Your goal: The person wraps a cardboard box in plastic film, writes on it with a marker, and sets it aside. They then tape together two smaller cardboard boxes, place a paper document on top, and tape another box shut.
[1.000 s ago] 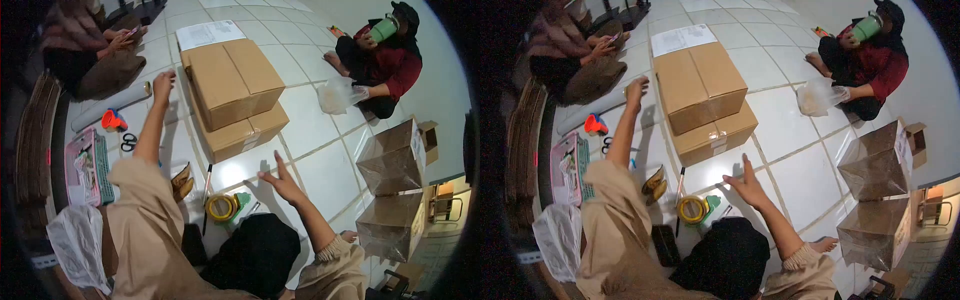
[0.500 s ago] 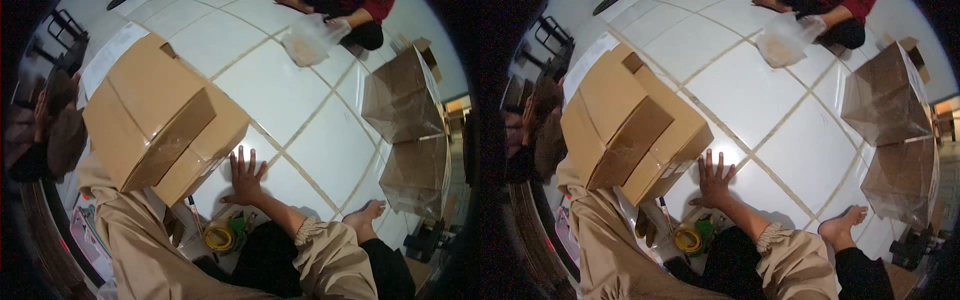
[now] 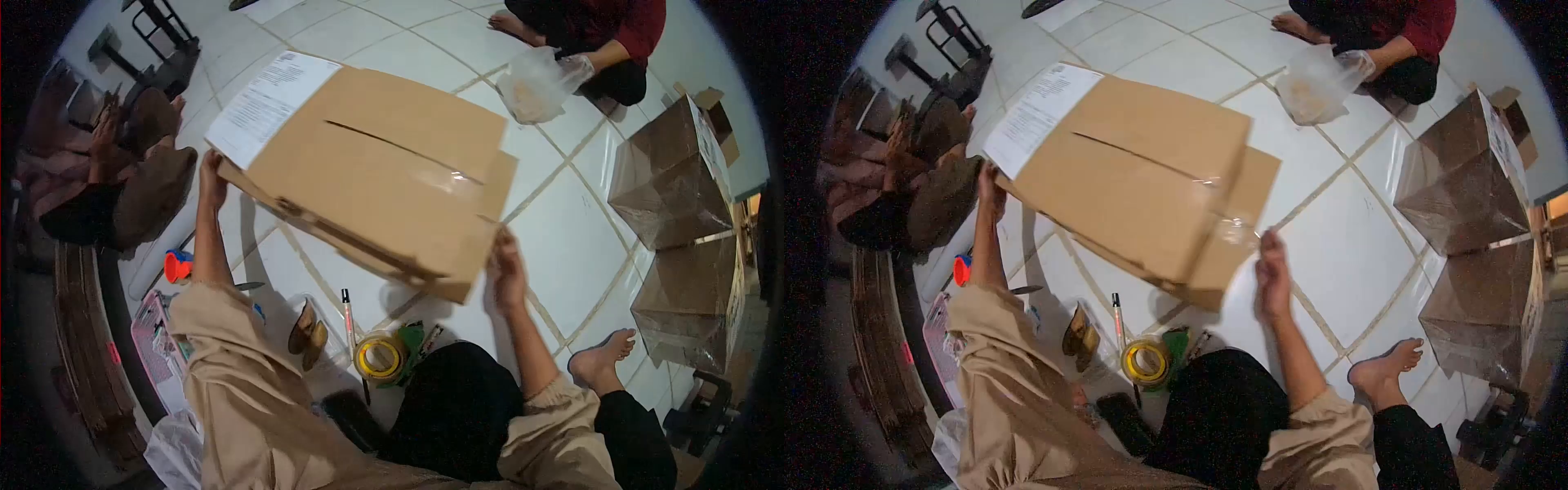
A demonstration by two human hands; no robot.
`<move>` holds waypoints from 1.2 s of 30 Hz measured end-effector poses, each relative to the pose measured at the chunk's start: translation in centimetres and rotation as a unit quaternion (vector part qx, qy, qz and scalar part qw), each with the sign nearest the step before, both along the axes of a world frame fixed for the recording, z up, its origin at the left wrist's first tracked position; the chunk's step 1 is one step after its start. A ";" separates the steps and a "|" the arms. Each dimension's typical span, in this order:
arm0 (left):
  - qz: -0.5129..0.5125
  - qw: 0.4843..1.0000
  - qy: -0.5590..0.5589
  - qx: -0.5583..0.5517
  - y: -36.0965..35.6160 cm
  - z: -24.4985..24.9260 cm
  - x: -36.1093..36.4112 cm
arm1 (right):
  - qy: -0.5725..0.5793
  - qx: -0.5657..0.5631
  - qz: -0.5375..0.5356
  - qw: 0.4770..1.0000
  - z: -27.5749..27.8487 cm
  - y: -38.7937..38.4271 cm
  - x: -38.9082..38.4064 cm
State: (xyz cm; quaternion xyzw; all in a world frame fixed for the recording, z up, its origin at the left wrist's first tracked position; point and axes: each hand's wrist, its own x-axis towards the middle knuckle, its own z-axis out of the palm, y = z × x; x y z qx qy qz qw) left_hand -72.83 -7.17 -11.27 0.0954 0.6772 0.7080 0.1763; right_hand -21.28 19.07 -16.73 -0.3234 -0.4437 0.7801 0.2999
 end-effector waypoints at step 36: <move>-0.393 0.870 -0.296 0.021 24.0 -2.9 44.6 | 0.028 -0.018 -0.386 0.922 13.7 1.6 47.2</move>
